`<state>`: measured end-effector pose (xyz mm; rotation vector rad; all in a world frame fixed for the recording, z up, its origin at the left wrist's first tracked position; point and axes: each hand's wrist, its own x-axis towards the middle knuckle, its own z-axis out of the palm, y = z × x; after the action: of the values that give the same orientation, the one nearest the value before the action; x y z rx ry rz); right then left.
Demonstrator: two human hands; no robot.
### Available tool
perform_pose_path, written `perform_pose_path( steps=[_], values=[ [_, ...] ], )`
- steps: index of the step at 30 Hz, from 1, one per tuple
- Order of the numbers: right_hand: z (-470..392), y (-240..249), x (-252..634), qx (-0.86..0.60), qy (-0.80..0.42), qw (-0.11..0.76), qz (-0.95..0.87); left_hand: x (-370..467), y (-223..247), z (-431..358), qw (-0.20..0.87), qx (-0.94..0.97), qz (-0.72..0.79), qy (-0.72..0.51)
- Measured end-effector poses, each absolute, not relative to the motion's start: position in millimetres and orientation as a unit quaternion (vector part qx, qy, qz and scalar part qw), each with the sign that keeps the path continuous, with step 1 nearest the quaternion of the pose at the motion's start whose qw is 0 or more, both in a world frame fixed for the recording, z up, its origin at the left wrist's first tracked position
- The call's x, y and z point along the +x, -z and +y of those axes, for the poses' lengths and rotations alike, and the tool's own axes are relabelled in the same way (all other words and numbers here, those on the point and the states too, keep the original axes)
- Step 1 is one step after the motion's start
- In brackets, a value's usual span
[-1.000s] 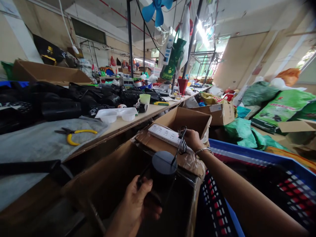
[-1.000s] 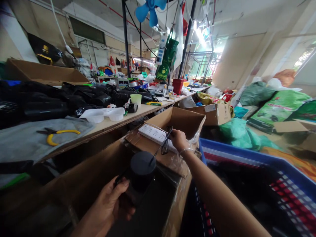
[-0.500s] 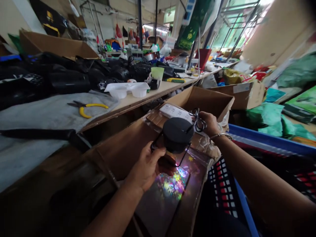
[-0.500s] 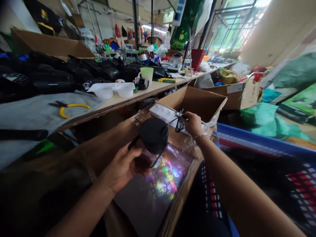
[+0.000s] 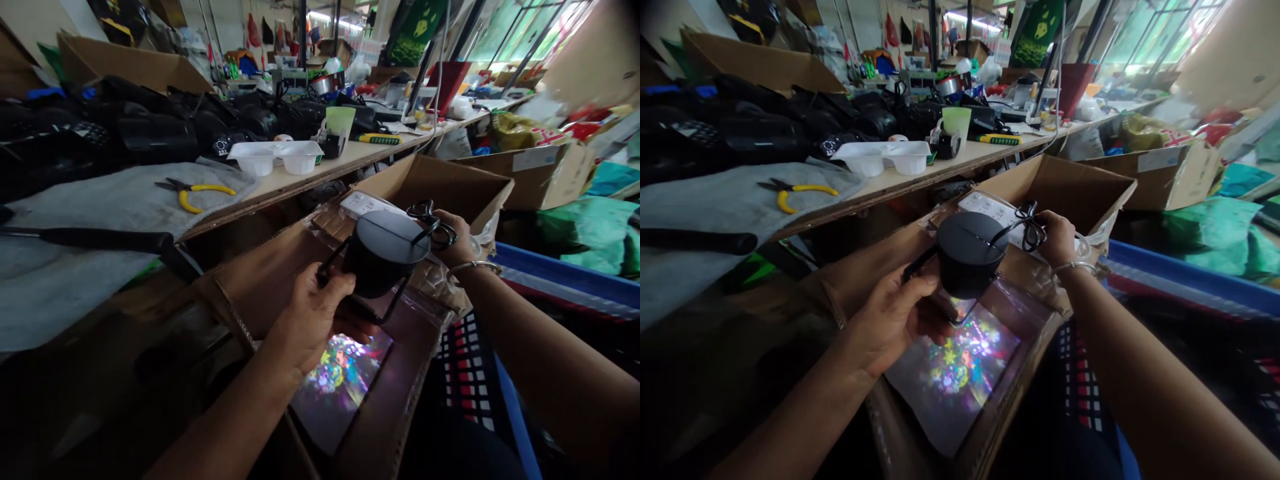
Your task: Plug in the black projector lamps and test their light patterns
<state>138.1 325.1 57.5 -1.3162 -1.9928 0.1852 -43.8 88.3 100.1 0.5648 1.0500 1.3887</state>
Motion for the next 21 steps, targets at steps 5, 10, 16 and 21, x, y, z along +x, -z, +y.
perform_pose_path(
  steps=[5,10,16,21],
  values=[
    [326.3,-55.6,137.9,-0.520,-0.064,0.361,-0.771,-46.8,-101.5,86.4,0.578,0.258,0.460,-0.623],
    [324.9,-56.8,135.5,-0.539,-0.040,0.340,-0.769,-48.5,-98.9,90.1,0.575,0.252,0.454,-0.632],
    [321.0,-59.8,134.4,-0.530,-0.040,0.344,-0.774,-49.2,-98.2,91.8,0.587,0.246,0.446,-0.630],
    [318.2,-61.6,134.9,-0.529,-0.048,0.339,-0.777,-46.9,-100.4,90.1,0.601,0.252,0.443,-0.616]
  ],
)
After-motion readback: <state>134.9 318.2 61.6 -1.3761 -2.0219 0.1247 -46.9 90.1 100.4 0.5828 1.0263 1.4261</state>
